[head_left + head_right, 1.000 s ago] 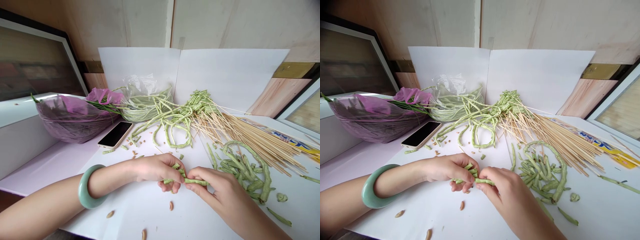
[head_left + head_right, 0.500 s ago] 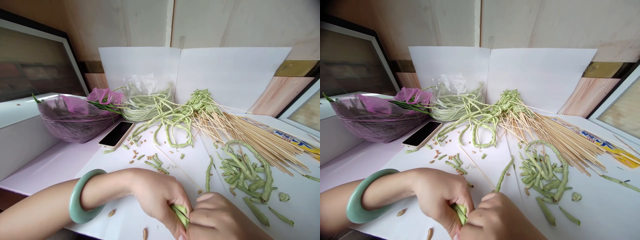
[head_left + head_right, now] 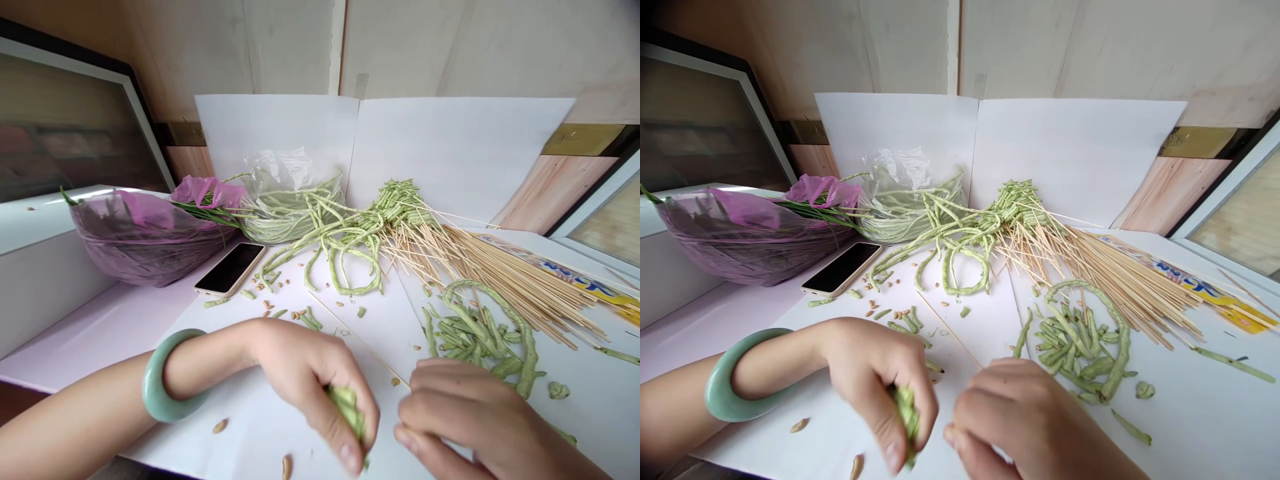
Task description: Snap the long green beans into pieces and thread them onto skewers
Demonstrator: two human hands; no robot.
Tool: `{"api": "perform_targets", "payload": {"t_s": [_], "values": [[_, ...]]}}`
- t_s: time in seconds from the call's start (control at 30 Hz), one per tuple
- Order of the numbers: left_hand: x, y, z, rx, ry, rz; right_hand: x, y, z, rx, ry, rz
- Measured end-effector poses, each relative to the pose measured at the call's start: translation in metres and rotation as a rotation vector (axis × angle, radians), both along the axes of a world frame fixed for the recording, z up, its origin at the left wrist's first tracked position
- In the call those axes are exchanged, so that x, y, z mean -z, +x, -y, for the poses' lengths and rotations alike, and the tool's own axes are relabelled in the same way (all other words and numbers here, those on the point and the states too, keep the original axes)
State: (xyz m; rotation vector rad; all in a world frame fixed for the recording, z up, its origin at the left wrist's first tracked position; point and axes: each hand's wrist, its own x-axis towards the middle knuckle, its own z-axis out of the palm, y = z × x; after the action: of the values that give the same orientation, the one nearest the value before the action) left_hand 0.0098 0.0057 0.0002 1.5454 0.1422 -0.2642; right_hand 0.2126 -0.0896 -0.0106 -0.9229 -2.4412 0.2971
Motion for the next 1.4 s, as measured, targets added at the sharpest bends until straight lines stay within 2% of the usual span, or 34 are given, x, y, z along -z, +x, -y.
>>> {"api": "perform_targets", "payload": {"t_s": [0.1, 0.17, 0.27, 0.37, 0.47, 0.63, 0.87, 1.03, 1.17, 1.27, 1.4], "values": [[0.005, -0.002, -0.004, -0.356, -0.072, 0.019, 0.001, 0.004, -0.005, 0.17, 0.046, 0.015], [0.013, -0.001, -0.008, -0.51, -0.151, 0.027, 0.003, 0.004, -0.009, 0.204, 0.07, 0.035], [0.022, 0.001, -0.014, -0.624, -0.245, 0.032, 0.006, 0.002, -0.013, 0.189, 0.062, 0.044], [0.026, 0.003, -0.015, -0.67, -0.307, 0.028, 0.011, 0.0, -0.015, 0.149, 0.029, 0.033], [0.03, 0.005, -0.013, -0.651, -0.324, 0.03, 0.019, -0.003, -0.017, 0.102, 0.051, 0.012], [0.034, 0.007, -0.007, -0.584, -0.254, 0.026, 0.029, -0.013, -0.019, 0.097, 0.217, -0.155], [0.026, 0.009, 0.006, -0.535, -0.101, -0.041, 0.037, -0.018, -0.022, 0.214, 0.302, -0.209], [0.021, 0.006, 0.008, -0.501, 0.016, -0.105, 0.04, -0.014, -0.024, 0.223, 0.231, -0.266], [0.013, 0.003, 0.006, -0.461, 0.118, -0.152, 0.038, -0.008, -0.024, 0.304, 0.049, -0.15], [0.007, 0.001, 0.006, -0.414, 0.255, -0.139, 0.032, -0.005, -0.024, 0.258, -0.022, -0.035], [0.005, -0.001, 0.007, -0.336, 0.416, 0.002, 0.017, -0.009, -0.02, 0.107, 0.073, -0.006]]}}
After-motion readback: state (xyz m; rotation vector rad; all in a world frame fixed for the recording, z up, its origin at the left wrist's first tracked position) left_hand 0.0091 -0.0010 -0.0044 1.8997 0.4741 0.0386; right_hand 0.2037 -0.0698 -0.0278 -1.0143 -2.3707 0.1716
